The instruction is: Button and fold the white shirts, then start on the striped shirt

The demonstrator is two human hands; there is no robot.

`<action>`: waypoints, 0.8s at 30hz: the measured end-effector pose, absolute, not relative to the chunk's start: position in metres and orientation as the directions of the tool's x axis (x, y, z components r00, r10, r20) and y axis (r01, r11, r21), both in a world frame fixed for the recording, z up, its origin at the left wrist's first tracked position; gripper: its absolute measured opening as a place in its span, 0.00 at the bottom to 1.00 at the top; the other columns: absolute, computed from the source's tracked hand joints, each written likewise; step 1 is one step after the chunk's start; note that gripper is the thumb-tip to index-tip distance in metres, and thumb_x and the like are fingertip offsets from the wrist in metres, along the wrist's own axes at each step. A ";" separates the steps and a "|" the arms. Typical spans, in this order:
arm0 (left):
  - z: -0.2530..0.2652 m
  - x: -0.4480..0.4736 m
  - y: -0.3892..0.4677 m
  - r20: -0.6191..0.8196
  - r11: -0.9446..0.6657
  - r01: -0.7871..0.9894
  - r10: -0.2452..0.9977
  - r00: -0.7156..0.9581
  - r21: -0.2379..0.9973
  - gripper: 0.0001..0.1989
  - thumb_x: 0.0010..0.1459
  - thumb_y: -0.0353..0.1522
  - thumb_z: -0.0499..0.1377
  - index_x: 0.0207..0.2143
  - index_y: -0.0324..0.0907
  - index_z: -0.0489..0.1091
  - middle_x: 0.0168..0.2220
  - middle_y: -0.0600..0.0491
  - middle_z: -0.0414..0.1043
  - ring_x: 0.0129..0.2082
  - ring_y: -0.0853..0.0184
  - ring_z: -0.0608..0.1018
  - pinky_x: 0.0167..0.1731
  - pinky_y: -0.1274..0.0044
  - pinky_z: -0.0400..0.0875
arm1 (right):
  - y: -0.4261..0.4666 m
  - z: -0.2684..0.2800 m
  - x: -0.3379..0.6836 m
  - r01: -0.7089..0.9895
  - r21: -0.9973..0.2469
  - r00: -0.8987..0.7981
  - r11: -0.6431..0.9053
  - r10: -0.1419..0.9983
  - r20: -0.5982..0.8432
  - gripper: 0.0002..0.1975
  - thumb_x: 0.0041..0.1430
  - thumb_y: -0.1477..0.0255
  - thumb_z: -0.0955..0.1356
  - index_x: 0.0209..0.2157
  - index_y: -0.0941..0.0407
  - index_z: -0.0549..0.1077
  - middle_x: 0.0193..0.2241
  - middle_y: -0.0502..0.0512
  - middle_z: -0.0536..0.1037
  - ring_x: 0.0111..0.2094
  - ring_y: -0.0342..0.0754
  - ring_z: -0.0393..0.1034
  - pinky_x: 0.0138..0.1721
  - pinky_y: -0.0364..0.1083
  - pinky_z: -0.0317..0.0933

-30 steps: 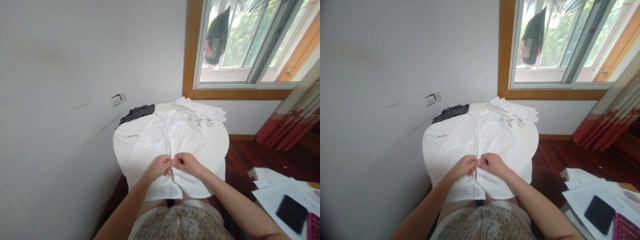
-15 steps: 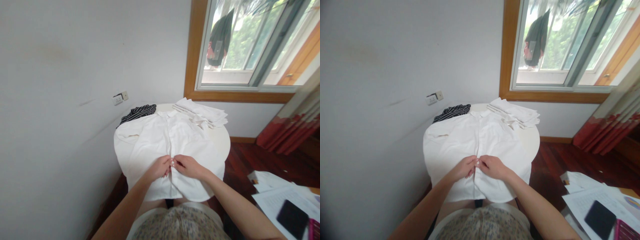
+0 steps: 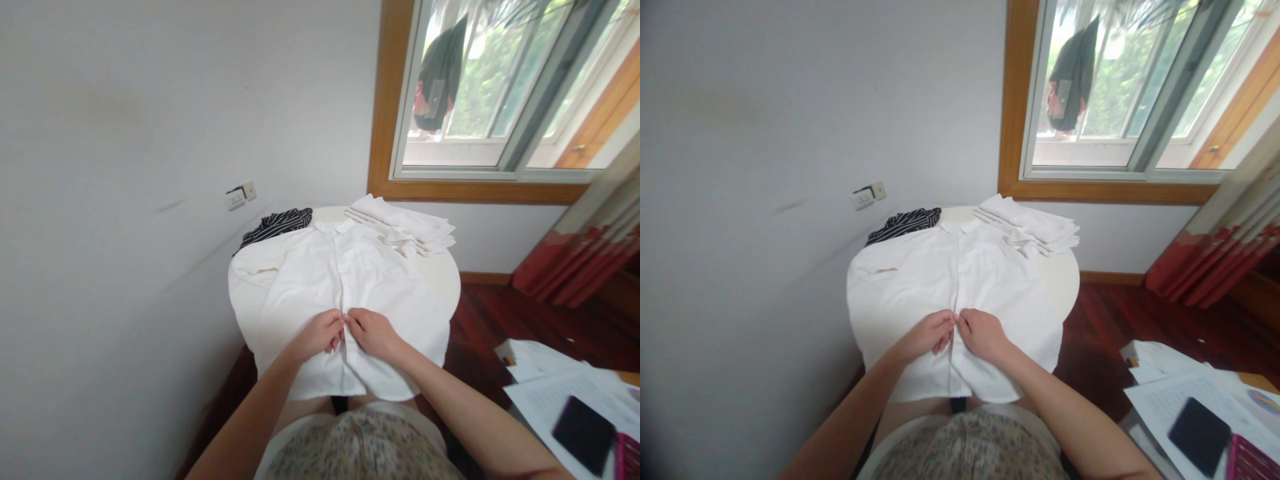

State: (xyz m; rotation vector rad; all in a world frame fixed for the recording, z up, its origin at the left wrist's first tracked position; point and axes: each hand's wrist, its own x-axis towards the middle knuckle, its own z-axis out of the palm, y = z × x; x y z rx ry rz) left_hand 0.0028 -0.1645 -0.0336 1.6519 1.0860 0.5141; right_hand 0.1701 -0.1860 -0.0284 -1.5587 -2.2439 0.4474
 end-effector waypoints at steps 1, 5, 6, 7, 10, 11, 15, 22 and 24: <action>-0.034 0.003 -0.164 -0.177 -0.044 0.398 0.847 0.501 0.917 0.15 0.57 0.43 0.49 0.26 0.42 0.60 0.15 0.62 0.60 0.13 0.75 0.63 0.15 0.82 0.57 | -0.187 -0.028 0.169 0.834 -0.446 -0.303 0.325 0.945 0.123 0.16 0.67 0.66 0.56 0.33 0.56 0.71 0.31 0.54 0.76 0.33 0.45 0.68 0.33 0.42 0.51; -0.033 0.003 -0.164 -0.181 -0.048 0.404 0.841 0.510 0.913 0.16 0.57 0.44 0.49 0.26 0.42 0.60 0.15 0.62 0.60 0.13 0.75 0.64 0.15 0.82 0.57 | -0.185 -0.029 0.170 0.821 -0.492 -0.282 0.290 0.955 0.092 0.14 0.64 0.69 0.58 0.29 0.56 0.71 0.26 0.52 0.74 0.29 0.43 0.65 0.29 0.41 0.48; -0.033 0.003 -0.164 -0.184 -0.048 0.407 0.840 0.511 0.912 0.17 0.57 0.45 0.49 0.26 0.42 0.60 0.15 0.61 0.60 0.13 0.75 0.64 0.15 0.82 0.58 | -0.183 -0.029 0.171 0.804 -0.522 -0.284 0.284 0.955 0.081 0.14 0.64 0.69 0.59 0.27 0.56 0.70 0.24 0.50 0.73 0.27 0.42 0.63 0.28 0.41 0.48; -0.033 0.003 -0.165 -0.185 -0.047 0.407 0.839 0.512 0.912 0.17 0.58 0.45 0.48 0.26 0.42 0.61 0.14 0.61 0.60 0.13 0.75 0.64 0.15 0.82 0.58 | -0.181 -0.030 0.173 0.784 -0.554 -0.289 0.280 0.954 0.073 0.14 0.63 0.69 0.59 0.26 0.56 0.70 0.23 0.49 0.72 0.26 0.42 0.62 0.28 0.41 0.47; -0.031 0.004 -0.165 -0.191 -0.040 0.398 0.830 0.524 0.916 0.18 0.58 0.46 0.48 0.26 0.42 0.60 0.15 0.61 0.61 0.13 0.75 0.65 0.15 0.82 0.60 | -0.175 -0.033 0.177 0.716 -0.644 -0.305 0.270 0.951 0.060 0.15 0.61 0.69 0.60 0.23 0.57 0.68 0.19 0.47 0.67 0.23 0.40 0.58 0.26 0.40 0.47; -0.031 0.004 -0.166 -0.197 -0.035 0.399 0.829 0.524 0.916 0.17 0.58 0.46 0.48 0.26 0.42 0.60 0.15 0.61 0.61 0.13 0.75 0.65 0.15 0.82 0.60 | -0.172 -0.034 0.179 0.690 -0.675 -0.307 0.262 0.950 0.055 0.16 0.61 0.69 0.60 0.21 0.57 0.67 0.18 0.46 0.65 0.23 0.40 0.57 0.25 0.40 0.47; -0.031 0.004 -0.167 -0.224 -0.022 0.441 0.838 0.497 0.897 0.16 0.57 0.45 0.50 0.25 0.42 0.60 0.14 0.60 0.63 0.13 0.73 0.68 0.15 0.81 0.62 | -0.167 -0.036 0.184 0.617 -0.755 -0.318 0.223 0.948 0.021 0.19 0.63 0.68 0.58 0.19 0.57 0.65 0.15 0.46 0.62 0.21 0.40 0.55 0.24 0.40 0.47; -0.031 0.000 -0.165 -0.213 0.002 0.369 0.820 0.531 0.929 0.13 0.57 0.41 0.50 0.26 0.41 0.60 0.15 0.60 0.62 0.13 0.74 0.67 0.16 0.82 0.61 | -0.180 -0.031 0.180 0.749 -0.558 -0.363 0.358 0.926 0.107 0.16 0.63 0.67 0.60 0.24 0.56 0.70 0.21 0.49 0.70 0.24 0.41 0.60 0.27 0.41 0.46; -0.032 0.000 -0.165 -0.208 0.002 0.365 0.825 0.526 0.931 0.12 0.57 0.40 0.50 0.26 0.42 0.60 0.14 0.60 0.62 0.13 0.74 0.66 0.15 0.82 0.61 | -0.184 -0.029 0.176 0.784 -0.508 -0.344 0.357 0.931 0.123 0.17 0.65 0.65 0.59 0.26 0.56 0.71 0.24 0.51 0.72 0.26 0.42 0.62 0.27 0.41 0.46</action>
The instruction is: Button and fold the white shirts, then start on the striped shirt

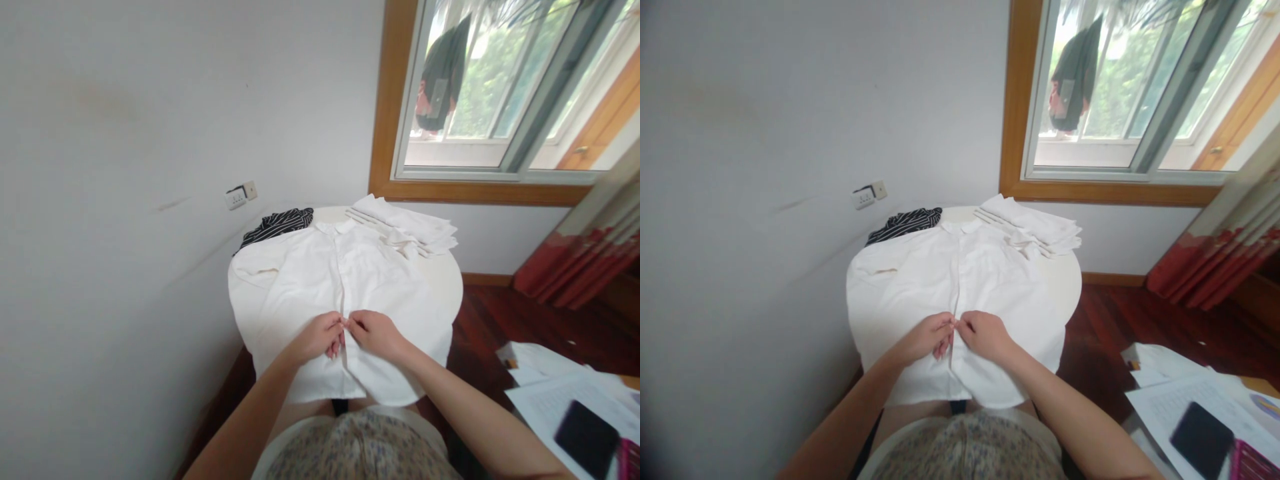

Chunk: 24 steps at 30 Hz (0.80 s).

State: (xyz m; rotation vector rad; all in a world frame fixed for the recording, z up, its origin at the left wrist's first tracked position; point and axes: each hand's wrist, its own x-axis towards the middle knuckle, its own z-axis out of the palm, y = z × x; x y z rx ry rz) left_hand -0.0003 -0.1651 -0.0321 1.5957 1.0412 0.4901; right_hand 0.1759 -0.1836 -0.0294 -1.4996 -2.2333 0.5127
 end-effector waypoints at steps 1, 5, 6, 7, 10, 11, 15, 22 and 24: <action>-0.033 0.000 -0.165 -0.208 0.002 0.367 0.827 0.523 0.930 0.11 0.57 0.39 0.50 0.26 0.42 0.60 0.14 0.61 0.62 0.13 0.74 0.66 0.15 0.82 0.61 | -0.185 -0.029 0.174 0.798 -0.487 -0.337 0.355 0.933 0.128 0.17 0.65 0.64 0.59 0.27 0.56 0.71 0.25 0.51 0.73 0.27 0.42 0.63 0.28 0.42 0.46; -0.033 0.000 -0.165 -0.228 0.018 0.378 0.824 0.518 0.925 0.12 0.57 0.40 0.50 0.27 0.41 0.61 0.14 0.60 0.62 0.13 0.74 0.67 0.15 0.82 0.61 | -0.185 -0.029 0.171 0.819 -0.449 -0.335 0.356 0.933 0.130 0.16 0.66 0.66 0.58 0.29 0.55 0.72 0.27 0.53 0.75 0.29 0.44 0.65 0.29 0.42 0.47; -0.032 0.001 -0.165 -0.234 0.020 0.384 0.822 0.519 0.923 0.13 0.57 0.41 0.50 0.27 0.41 0.61 0.14 0.60 0.63 0.13 0.74 0.67 0.15 0.82 0.61 | -0.184 -0.030 0.172 0.817 -0.457 -0.336 0.352 0.934 0.121 0.16 0.65 0.66 0.58 0.29 0.55 0.72 0.27 0.52 0.75 0.29 0.44 0.66 0.29 0.42 0.47; -0.031 0.001 -0.165 -0.237 0.018 0.390 0.820 0.521 0.921 0.14 0.57 0.42 0.50 0.27 0.41 0.61 0.14 0.60 0.63 0.13 0.74 0.67 0.15 0.82 0.61 | -0.182 -0.031 0.172 0.812 -0.470 -0.335 0.346 0.936 0.109 0.16 0.65 0.67 0.59 0.29 0.55 0.72 0.27 0.52 0.75 0.29 0.44 0.65 0.29 0.42 0.47; -0.028 0.001 -0.165 -0.246 0.006 0.409 0.806 0.538 0.913 0.16 0.58 0.44 0.50 0.26 0.41 0.61 0.14 0.59 0.64 0.12 0.74 0.67 0.14 0.82 0.62 | -0.177 -0.036 0.175 0.791 -0.522 -0.327 0.321 0.941 0.083 0.16 0.64 0.67 0.59 0.26 0.55 0.72 0.24 0.50 0.73 0.27 0.43 0.63 0.28 0.41 0.47; -0.027 0.001 -0.165 -0.251 0.002 0.418 0.802 0.542 0.909 0.16 0.58 0.44 0.49 0.26 0.41 0.61 0.14 0.59 0.64 0.12 0.74 0.68 0.14 0.82 0.62 | -0.176 -0.037 0.176 0.780 -0.540 -0.328 0.317 0.941 0.080 0.16 0.64 0.67 0.59 0.26 0.55 0.71 0.23 0.50 0.72 0.26 0.42 0.62 0.28 0.41 0.47; -0.030 0.002 -0.166 -0.229 -0.032 0.437 0.816 0.531 0.899 0.17 0.59 0.45 0.50 0.26 0.41 0.61 0.14 0.59 0.64 0.13 0.73 0.69 0.13 0.82 0.63 | -0.172 -0.037 0.178 0.735 -0.608 -0.343 0.299 0.938 0.047 0.17 0.63 0.67 0.59 0.24 0.56 0.71 0.20 0.48 0.68 0.24 0.41 0.58 0.26 0.41 0.46; -0.032 0.001 -0.173 -0.249 0.083 0.341 0.842 0.479 0.936 0.19 0.56 0.48 0.53 0.32 0.40 0.62 0.17 0.58 0.67 0.16 0.70 0.73 0.15 0.81 0.66 | -0.175 -0.029 0.177 0.733 -0.617 -0.329 0.286 0.943 0.045 0.17 0.63 0.66 0.59 0.23 0.56 0.71 0.19 0.48 0.68 0.23 0.41 0.58 0.26 0.41 0.46; -0.029 -0.001 -0.173 -0.282 0.145 0.295 0.820 0.498 0.944 0.20 0.52 0.48 0.57 0.34 0.40 0.63 0.22 0.56 0.70 0.19 0.69 0.76 0.16 0.81 0.67 | -0.177 -0.027 0.178 0.707 -0.640 -0.354 0.301 0.934 0.048 0.18 0.63 0.66 0.59 0.22 0.57 0.70 0.18 0.48 0.67 0.22 0.41 0.57 0.26 0.41 0.47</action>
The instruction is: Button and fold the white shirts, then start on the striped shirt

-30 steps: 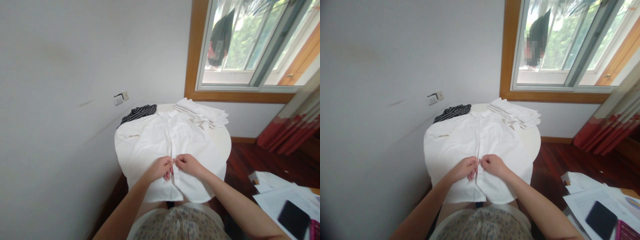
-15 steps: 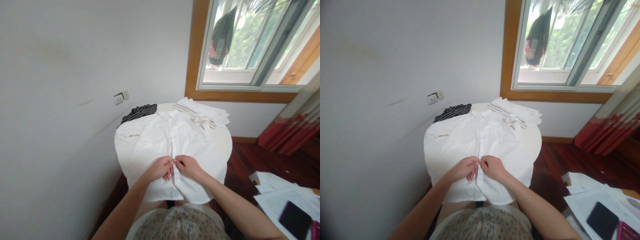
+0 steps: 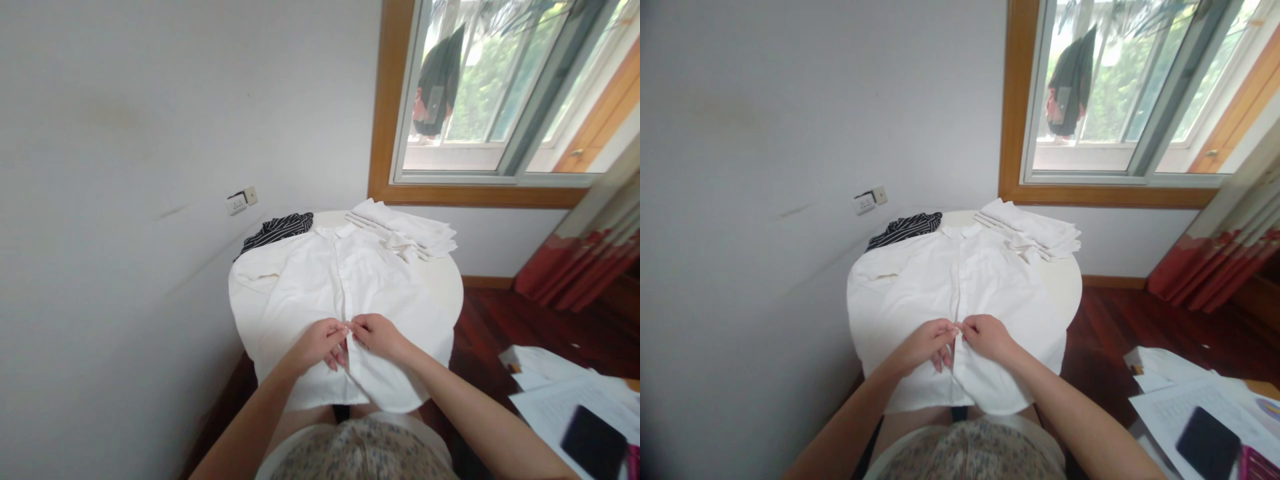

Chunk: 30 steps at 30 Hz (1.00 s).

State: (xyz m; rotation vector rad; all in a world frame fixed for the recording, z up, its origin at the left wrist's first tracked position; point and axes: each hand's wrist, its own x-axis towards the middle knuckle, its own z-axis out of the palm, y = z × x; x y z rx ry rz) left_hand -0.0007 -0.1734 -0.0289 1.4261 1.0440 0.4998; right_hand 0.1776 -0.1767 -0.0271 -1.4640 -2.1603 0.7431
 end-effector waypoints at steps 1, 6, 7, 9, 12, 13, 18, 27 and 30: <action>-0.028 -0.001 -0.173 -0.290 0.158 0.287 0.811 0.508 0.945 0.21 0.49 0.48 0.60 0.35 0.39 0.63 0.24 0.56 0.71 0.19 0.69 0.76 0.15 0.81 0.66 | -0.177 -0.026 0.178 0.690 -0.652 -0.371 0.313 0.927 0.051 0.19 0.63 0.66 0.59 0.22 0.57 0.70 0.18 0.48 0.67 0.22 0.40 0.57 0.25 0.41 0.47; -0.027 0.001 -0.176 -0.301 0.101 0.393 0.819 0.489 0.914 0.20 0.48 0.48 0.61 0.30 0.40 0.64 0.17 0.59 0.67 0.14 0.72 0.71 0.12 0.83 0.60 | -0.168 -0.021 0.187 0.593 -0.717 -0.512 0.367 0.859 0.016 0.18 0.63 0.67 0.59 0.23 0.57 0.70 0.17 0.47 0.68 0.21 0.40 0.59 0.24 0.40 0.50; -0.027 0.003 -0.178 -0.306 0.074 0.437 0.817 0.488 0.896 0.20 0.50 0.48 0.59 0.27 0.40 0.63 0.16 0.58 0.67 0.13 0.73 0.70 0.12 0.83 0.59 | -0.161 -0.018 0.190 0.583 -0.726 -0.531 0.366 0.848 0.001 0.18 0.63 0.66 0.59 0.24 0.57 0.71 0.18 0.47 0.69 0.21 0.40 0.60 0.24 0.40 0.51; -0.024 0.004 -0.182 -0.308 0.001 0.521 0.808 0.502 0.853 0.20 0.53 0.47 0.56 0.22 0.40 0.62 0.16 0.57 0.68 0.11 0.75 0.67 0.12 0.83 0.57 | -0.144 -0.011 0.195 0.621 -0.687 -0.509 0.378 0.861 0.013 0.18 0.64 0.66 0.58 0.27 0.58 0.73 0.20 0.49 0.72 0.22 0.41 0.64 0.26 0.40 0.54; -0.014 0.002 -0.181 -0.286 -0.144 0.616 0.789 0.544 0.775 0.21 0.56 0.46 0.53 0.18 0.41 0.63 0.17 0.54 0.71 0.11 0.74 0.66 0.13 0.81 0.57 | -0.113 -0.002 0.200 0.791 -0.447 -0.391 0.418 0.907 0.155 0.14 0.62 0.71 0.60 0.33 0.58 0.75 0.30 0.56 0.77 0.33 0.46 0.69 0.37 0.43 0.58; -0.010 0.001 -0.177 -0.261 -0.202 0.638 0.791 0.553 0.743 0.22 0.57 0.46 0.51 0.18 0.41 0.64 0.17 0.54 0.70 0.11 0.73 0.66 0.14 0.80 0.58 | -0.104 -0.001 0.201 0.837 -0.368 -0.364 0.404 0.914 0.177 0.13 0.61 0.72 0.60 0.36 0.58 0.76 0.35 0.58 0.77 0.39 0.48 0.69 0.41 0.45 0.58; -0.007 -0.004 -0.128 0.243 -0.505 0.744 0.863 0.443 0.437 0.15 0.61 0.38 0.50 0.34 0.41 0.74 0.36 0.46 0.77 0.39 0.61 0.77 0.43 0.71 0.68 | -0.086 -0.022 0.195 0.923 -0.198 -0.317 0.331 0.943 0.098 0.25 0.64 0.58 0.58 0.60 0.49 0.61 0.62 0.60 0.59 0.63 0.61 0.48 0.55 0.64 0.47; -0.056 -0.020 -0.096 0.225 -0.459 0.879 0.877 0.425 0.130 0.30 0.64 0.45 0.44 0.65 0.45 0.49 0.65 0.45 0.51 0.65 0.54 0.53 0.60 0.54 0.44 | -0.098 -0.049 0.207 0.934 -0.183 -0.272 0.306 0.943 0.190 0.29 0.66 0.54 0.52 0.64 0.51 0.52 0.65 0.57 0.51 0.66 0.58 0.39 0.61 0.65 0.35; -0.055 -0.018 -0.100 0.190 -0.423 0.903 0.895 0.403 0.076 0.28 0.64 0.45 0.42 0.64 0.45 0.52 0.66 0.46 0.49 0.65 0.55 0.52 0.60 0.53 0.43 | -0.099 -0.047 0.213 0.933 -0.179 -0.277 0.310 0.942 0.188 0.28 0.67 0.56 0.51 0.63 0.51 0.55 0.65 0.56 0.52 0.66 0.57 0.40 0.61 0.64 0.36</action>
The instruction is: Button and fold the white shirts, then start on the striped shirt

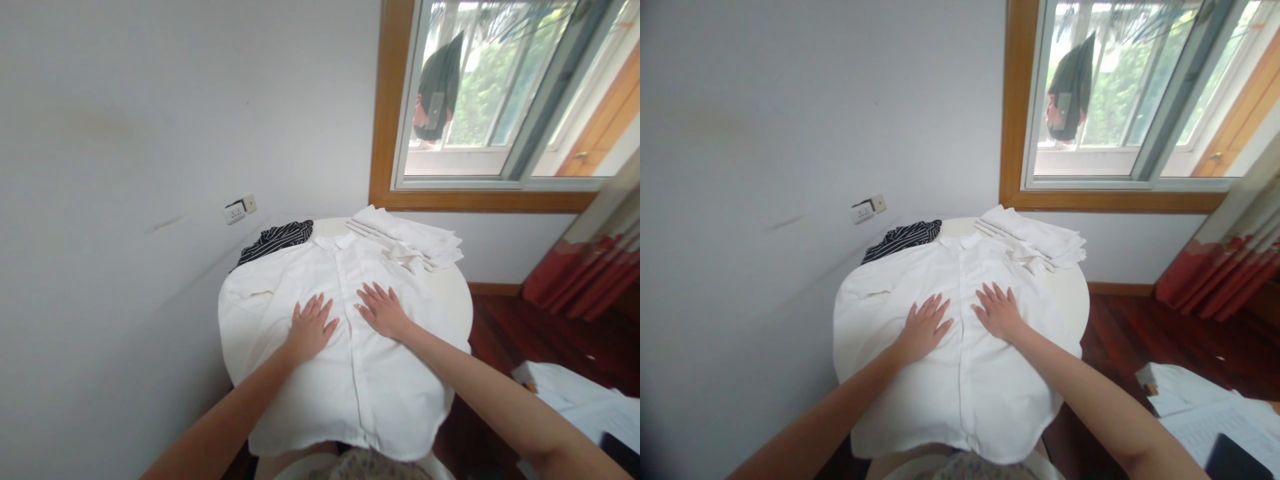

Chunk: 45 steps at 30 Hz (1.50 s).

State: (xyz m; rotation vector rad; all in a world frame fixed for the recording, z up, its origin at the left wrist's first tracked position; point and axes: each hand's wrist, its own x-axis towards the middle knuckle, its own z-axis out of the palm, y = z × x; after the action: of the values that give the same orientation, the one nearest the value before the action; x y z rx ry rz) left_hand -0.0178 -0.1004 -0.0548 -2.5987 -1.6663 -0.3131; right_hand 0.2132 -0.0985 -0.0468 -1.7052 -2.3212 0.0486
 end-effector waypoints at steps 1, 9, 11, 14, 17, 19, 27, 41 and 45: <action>-0.054 -0.017 -0.102 0.178 -0.409 0.911 0.902 0.394 0.057 0.28 0.64 0.46 0.42 0.63 0.47 0.54 0.66 0.47 0.48 0.66 0.55 0.51 0.60 0.53 0.43 | -0.099 -0.047 0.214 0.933 -0.180 -0.279 0.311 0.943 0.183 0.28 0.67 0.56 0.52 0.63 0.51 0.56 0.65 0.55 0.52 0.66 0.57 0.40 0.61 0.64 0.36; -0.040 -0.022 -0.097 0.110 -0.439 0.898 0.895 0.433 0.040 0.29 0.62 0.50 0.44 0.62 0.49 0.57 0.65 0.49 0.52 0.64 0.54 0.55 0.59 0.54 0.50 | -0.090 -0.044 0.234 0.903 -0.249 -0.336 0.349 0.937 0.095 0.27 0.66 0.61 0.54 0.64 0.51 0.54 0.65 0.55 0.53 0.66 0.53 0.43 0.63 0.60 0.39; -0.032 -0.025 -0.086 0.129 -0.483 0.875 0.870 0.475 0.039 0.25 0.65 0.45 0.43 0.58 0.46 0.63 0.61 0.48 0.60 0.61 0.58 0.62 0.58 0.61 0.56 | -0.088 -0.042 0.243 0.907 -0.216 -0.344 0.360 0.932 0.113 0.27 0.65 0.59 0.54 0.62 0.52 0.58 0.65 0.56 0.53 0.66 0.54 0.41 0.63 0.59 0.40; -0.027 -0.029 -0.067 0.214 -0.530 0.848 0.828 0.518 0.000 0.21 0.66 0.37 0.43 0.55 0.45 0.67 0.58 0.50 0.65 0.59 0.61 0.64 0.59 0.65 0.56 | -0.090 -0.040 0.253 0.926 -0.131 -0.342 0.355 0.933 0.112 0.33 0.62 0.49 0.55 0.63 0.49 0.56 0.66 0.56 0.47 0.66 0.60 0.35 0.61 0.67 0.35; -0.036 -0.034 -0.058 0.264 -0.521 0.853 0.820 0.508 -0.026 0.21 0.64 0.38 0.46 0.58 0.51 0.62 0.61 0.54 0.60 0.62 0.57 0.60 0.59 0.56 0.51 | -0.098 -0.044 0.256 0.931 -0.101 -0.346 0.352 0.935 0.075 0.37 0.60 0.44 0.53 0.65 0.47 0.49 0.67 0.55 0.45 0.66 0.62 0.35 0.59 0.70 0.33; -0.044 -0.037 -0.059 0.257 -0.522 0.853 0.822 0.509 -0.021 0.22 0.64 0.40 0.46 0.60 0.54 0.59 0.63 0.55 0.57 0.63 0.55 0.58 0.58 0.53 0.51 | -0.104 -0.048 0.256 0.931 -0.094 -0.344 0.352 0.934 0.095 0.36 0.60 0.45 0.52 0.65 0.46 0.49 0.67 0.55 0.44 0.66 0.61 0.35 0.59 0.70 0.33; -0.037 -0.045 -0.093 0.065 -0.564 0.825 0.824 0.562 0.016 0.29 0.63 0.49 0.42 0.64 0.53 0.49 0.67 0.53 0.45 0.66 0.53 0.49 0.60 0.50 0.42 | -0.141 -0.051 0.256 0.931 -0.111 -0.334 0.347 0.935 0.120 0.35 0.61 0.46 0.53 0.65 0.46 0.49 0.67 0.55 0.43 0.66 0.61 0.34 0.60 0.70 0.31; -0.011 0.011 0.013 0.313 -0.535 0.845 0.799 0.513 -0.019 0.17 0.62 0.30 0.47 0.49 0.41 0.69 0.49 0.46 0.72 0.51 0.63 0.71 0.52 0.70 0.63 | -0.014 -0.004 0.200 0.946 -0.099 -0.298 0.310 0.947 0.118 0.21 0.64 0.69 0.56 0.55 0.52 0.68 0.58 0.56 0.66 0.60 0.52 0.56 0.58 0.53 0.50; -0.051 0.004 0.028 0.342 -0.493 0.870 0.820 0.459 0.014 0.21 0.64 0.33 0.44 0.57 0.42 0.63 0.60 0.48 0.63 0.59 0.63 0.64 0.59 0.68 0.56 | -0.001 -0.039 0.194 0.965 -0.121 -0.220 0.233 0.969 0.112 0.27 0.66 0.56 0.52 0.64 0.47 0.54 0.66 0.54 0.50 0.66 0.57 0.39 0.60 0.65 0.36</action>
State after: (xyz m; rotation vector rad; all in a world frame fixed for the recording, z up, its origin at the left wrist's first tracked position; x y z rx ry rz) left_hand 0.0042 0.0276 -0.0513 -2.5408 -1.4847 -0.4596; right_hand 0.1940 -0.0012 -0.0393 -1.8496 -2.3338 0.0380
